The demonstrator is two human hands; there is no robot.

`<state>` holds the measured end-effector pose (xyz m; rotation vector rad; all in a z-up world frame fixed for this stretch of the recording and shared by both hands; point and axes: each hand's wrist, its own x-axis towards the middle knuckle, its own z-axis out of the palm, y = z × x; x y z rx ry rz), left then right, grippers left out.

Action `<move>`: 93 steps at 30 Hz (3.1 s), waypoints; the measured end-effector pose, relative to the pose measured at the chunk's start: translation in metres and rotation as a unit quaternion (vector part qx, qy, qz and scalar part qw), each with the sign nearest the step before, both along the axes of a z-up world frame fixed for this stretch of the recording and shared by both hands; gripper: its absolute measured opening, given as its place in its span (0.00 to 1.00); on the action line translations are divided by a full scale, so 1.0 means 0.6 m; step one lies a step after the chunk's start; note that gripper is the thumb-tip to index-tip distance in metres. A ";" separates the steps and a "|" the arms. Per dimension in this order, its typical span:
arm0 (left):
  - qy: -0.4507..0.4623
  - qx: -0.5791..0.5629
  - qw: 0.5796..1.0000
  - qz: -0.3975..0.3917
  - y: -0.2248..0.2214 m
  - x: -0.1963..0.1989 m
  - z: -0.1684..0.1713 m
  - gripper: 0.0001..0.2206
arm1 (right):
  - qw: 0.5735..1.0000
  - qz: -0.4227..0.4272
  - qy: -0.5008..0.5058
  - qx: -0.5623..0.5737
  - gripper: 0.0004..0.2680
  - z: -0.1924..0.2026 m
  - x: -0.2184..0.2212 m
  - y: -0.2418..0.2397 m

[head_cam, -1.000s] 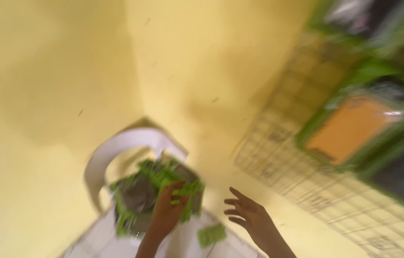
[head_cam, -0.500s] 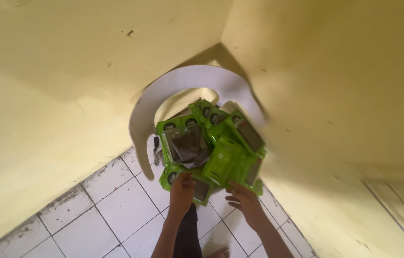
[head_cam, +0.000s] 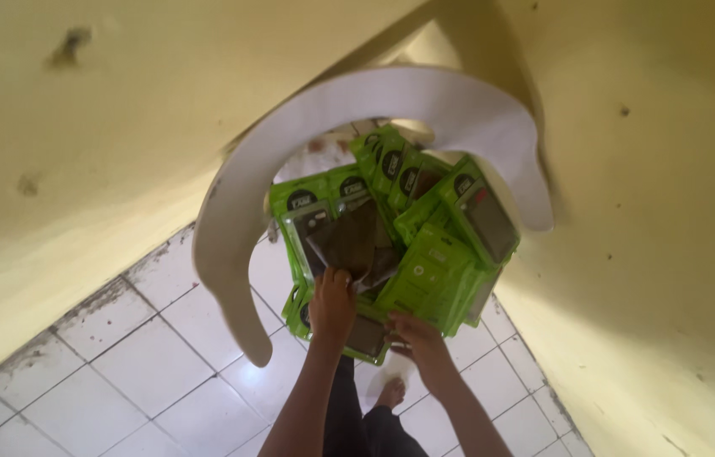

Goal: The person repeatedly picks up packaged phone cases from a white plastic chair and hangs them on a wall-mounted wire grid display. The person handles the cases one at a time, moving them from the chair to the display rack.

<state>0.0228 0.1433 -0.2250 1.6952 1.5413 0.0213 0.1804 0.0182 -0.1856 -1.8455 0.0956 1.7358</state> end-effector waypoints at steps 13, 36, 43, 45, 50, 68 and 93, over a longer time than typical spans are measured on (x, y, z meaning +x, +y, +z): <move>-0.323 0.066 0.931 -0.159 -0.077 0.010 0.253 0.12 | 0.953 -0.213 0.214 0.024 0.23 0.088 0.014 0.082; 0.047 0.022 0.996 -0.076 -0.085 0.186 -0.075 0.40 | 0.942 -0.317 0.052 -0.098 0.24 0.175 0.154 -0.223; -0.291 -0.105 0.950 0.043 -0.140 0.150 -0.006 0.25 | 0.941 -0.327 0.082 -0.015 0.24 0.198 0.175 -0.249; -0.386 -0.231 0.888 0.093 -0.155 0.146 0.047 0.34 | 0.943 -0.323 0.063 0.041 0.23 0.236 0.186 -0.229; -0.513 -0.329 0.772 0.183 -0.205 0.125 0.257 0.36 | 0.939 -0.231 -0.035 0.254 0.22 0.419 0.195 -0.140; -0.689 -0.371 0.595 0.184 -0.254 0.034 0.737 0.27 | 0.513 0.348 -0.508 0.598 0.26 0.778 0.035 -0.047; -0.801 -0.323 0.456 0.215 -0.223 0.030 0.687 0.16 | 0.448 0.462 -0.565 0.516 0.27 0.814 -0.008 -0.043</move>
